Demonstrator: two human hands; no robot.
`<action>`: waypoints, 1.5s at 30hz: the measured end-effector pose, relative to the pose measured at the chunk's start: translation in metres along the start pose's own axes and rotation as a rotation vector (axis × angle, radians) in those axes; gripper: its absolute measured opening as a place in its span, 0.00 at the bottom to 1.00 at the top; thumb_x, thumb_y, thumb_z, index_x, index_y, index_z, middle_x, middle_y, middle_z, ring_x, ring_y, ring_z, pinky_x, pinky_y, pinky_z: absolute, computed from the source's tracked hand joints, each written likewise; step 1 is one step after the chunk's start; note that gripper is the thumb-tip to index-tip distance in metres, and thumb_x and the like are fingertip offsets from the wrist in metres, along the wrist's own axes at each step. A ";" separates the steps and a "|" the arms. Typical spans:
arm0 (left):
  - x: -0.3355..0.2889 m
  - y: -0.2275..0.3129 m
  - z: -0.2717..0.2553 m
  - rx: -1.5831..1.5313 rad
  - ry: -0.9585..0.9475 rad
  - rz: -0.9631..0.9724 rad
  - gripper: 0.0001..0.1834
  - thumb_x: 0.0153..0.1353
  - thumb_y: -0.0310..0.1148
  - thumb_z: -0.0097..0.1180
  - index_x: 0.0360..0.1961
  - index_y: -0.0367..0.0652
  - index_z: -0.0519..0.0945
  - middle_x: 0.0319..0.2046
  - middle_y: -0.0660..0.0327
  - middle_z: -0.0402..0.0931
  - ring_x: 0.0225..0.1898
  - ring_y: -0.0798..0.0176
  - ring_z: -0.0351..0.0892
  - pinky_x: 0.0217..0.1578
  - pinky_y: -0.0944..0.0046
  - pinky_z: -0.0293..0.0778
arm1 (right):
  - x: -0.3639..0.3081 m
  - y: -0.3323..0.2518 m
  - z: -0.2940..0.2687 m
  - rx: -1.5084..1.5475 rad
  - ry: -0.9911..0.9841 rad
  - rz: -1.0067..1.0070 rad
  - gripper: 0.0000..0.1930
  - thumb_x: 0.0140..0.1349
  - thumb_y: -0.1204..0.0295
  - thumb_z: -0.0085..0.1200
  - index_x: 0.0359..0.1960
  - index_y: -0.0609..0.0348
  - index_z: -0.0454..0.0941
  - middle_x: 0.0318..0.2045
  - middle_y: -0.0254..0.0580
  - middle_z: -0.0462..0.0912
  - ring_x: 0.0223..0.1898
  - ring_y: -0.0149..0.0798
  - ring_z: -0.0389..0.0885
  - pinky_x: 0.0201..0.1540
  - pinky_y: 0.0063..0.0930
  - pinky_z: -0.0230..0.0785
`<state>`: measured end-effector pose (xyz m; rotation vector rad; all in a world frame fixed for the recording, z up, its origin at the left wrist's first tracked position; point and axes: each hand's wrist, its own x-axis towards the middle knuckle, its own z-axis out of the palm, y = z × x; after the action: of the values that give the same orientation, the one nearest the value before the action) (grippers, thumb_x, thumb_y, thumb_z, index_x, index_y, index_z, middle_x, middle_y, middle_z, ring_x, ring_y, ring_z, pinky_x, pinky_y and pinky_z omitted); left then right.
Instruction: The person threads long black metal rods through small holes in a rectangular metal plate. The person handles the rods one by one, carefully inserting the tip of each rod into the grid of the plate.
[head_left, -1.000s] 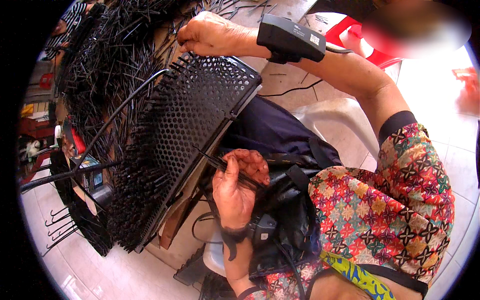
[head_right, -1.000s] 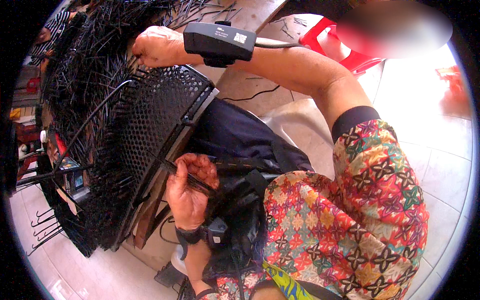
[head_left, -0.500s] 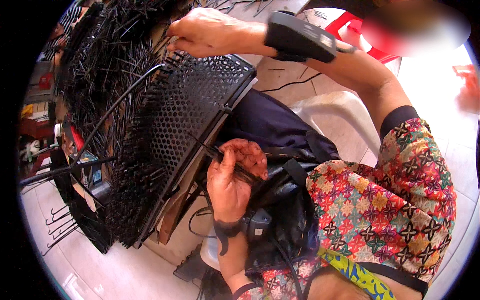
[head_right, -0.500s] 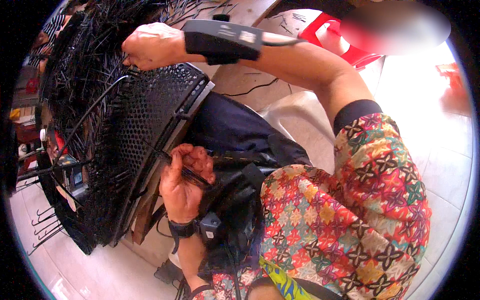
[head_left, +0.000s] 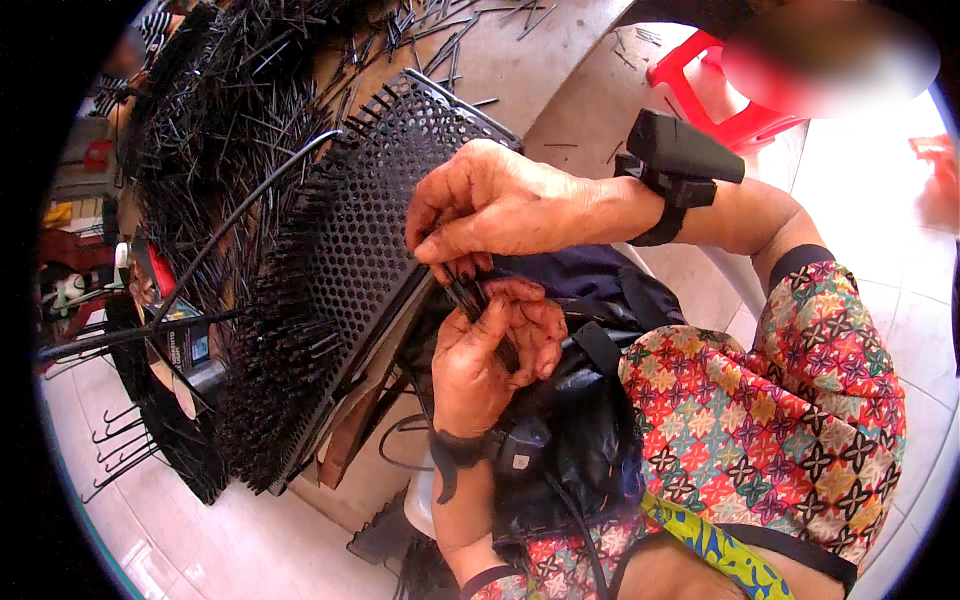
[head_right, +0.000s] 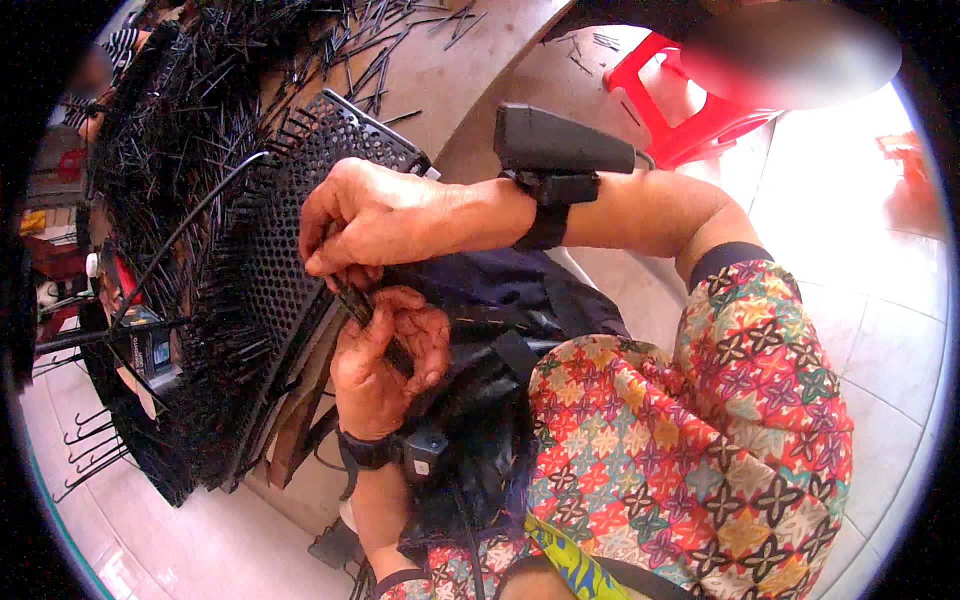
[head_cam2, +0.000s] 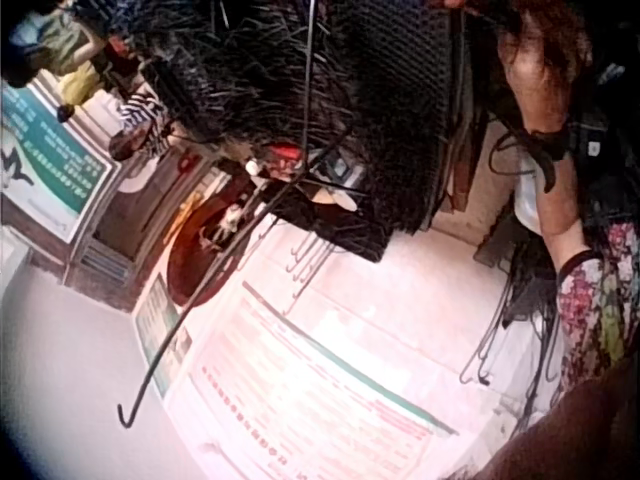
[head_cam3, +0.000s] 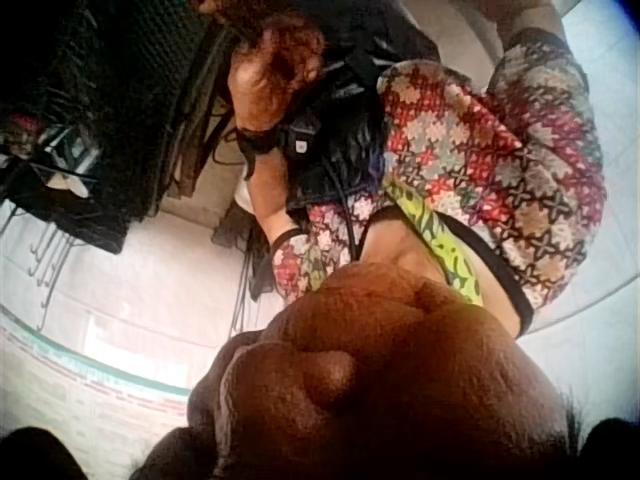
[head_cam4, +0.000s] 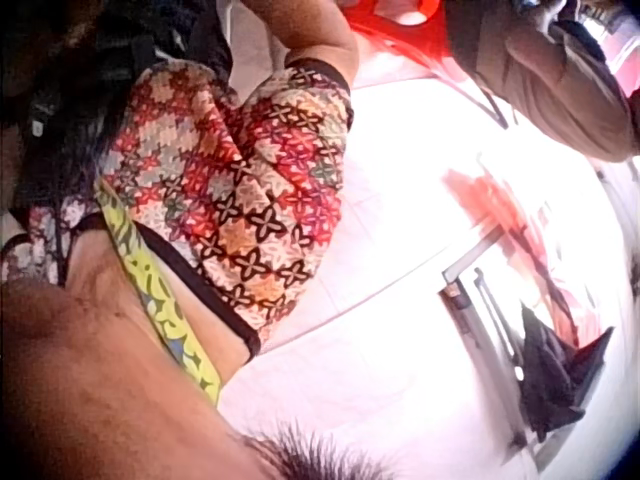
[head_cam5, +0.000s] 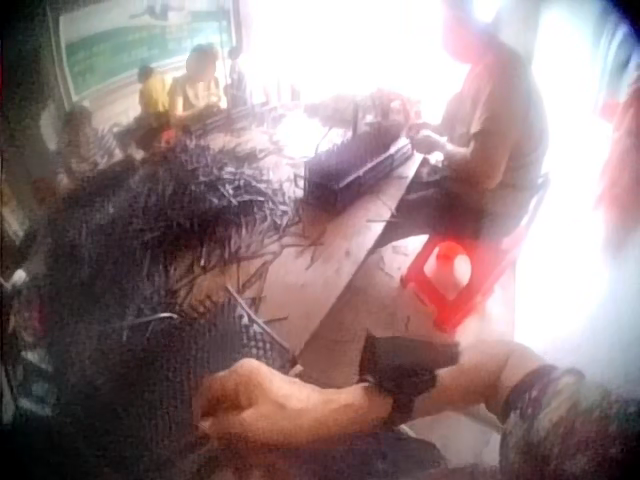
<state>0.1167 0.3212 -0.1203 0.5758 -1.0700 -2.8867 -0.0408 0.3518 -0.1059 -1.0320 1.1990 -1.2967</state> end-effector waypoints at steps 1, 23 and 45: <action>0.001 0.000 -0.001 -0.027 0.056 0.001 0.17 0.56 0.42 0.44 0.38 0.38 0.68 0.25 0.50 0.72 0.13 0.65 0.67 0.10 0.75 0.57 | -0.002 -0.001 -0.001 -0.004 0.045 -0.031 0.08 0.51 0.74 0.50 0.29 0.68 0.72 0.17 0.38 0.76 0.17 0.25 0.72 0.19 0.17 0.65; 0.001 -0.016 -0.018 -0.219 0.185 0.087 0.20 0.58 0.39 0.42 0.48 0.39 0.63 0.45 0.50 0.66 0.47 0.52 0.66 0.46 0.50 0.65 | 0.084 0.014 -0.098 -0.862 0.810 -0.939 0.05 0.49 0.74 0.50 0.29 0.59 0.73 0.16 0.45 0.74 0.18 0.41 0.75 0.22 0.26 0.68; 0.004 -0.015 -0.018 -0.157 0.067 0.121 0.20 0.57 0.38 0.43 0.49 0.41 0.64 0.27 0.57 0.69 0.27 0.60 0.69 0.20 0.66 0.67 | -0.002 0.012 -0.017 -0.751 0.235 -0.429 0.10 0.50 0.70 0.54 0.30 0.65 0.73 0.23 0.44 0.77 0.22 0.32 0.75 0.25 0.23 0.67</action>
<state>0.1211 0.3207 -0.1435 0.5737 -0.8303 -2.7920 -0.0553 0.3558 -0.1198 -1.7856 1.7788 -1.3340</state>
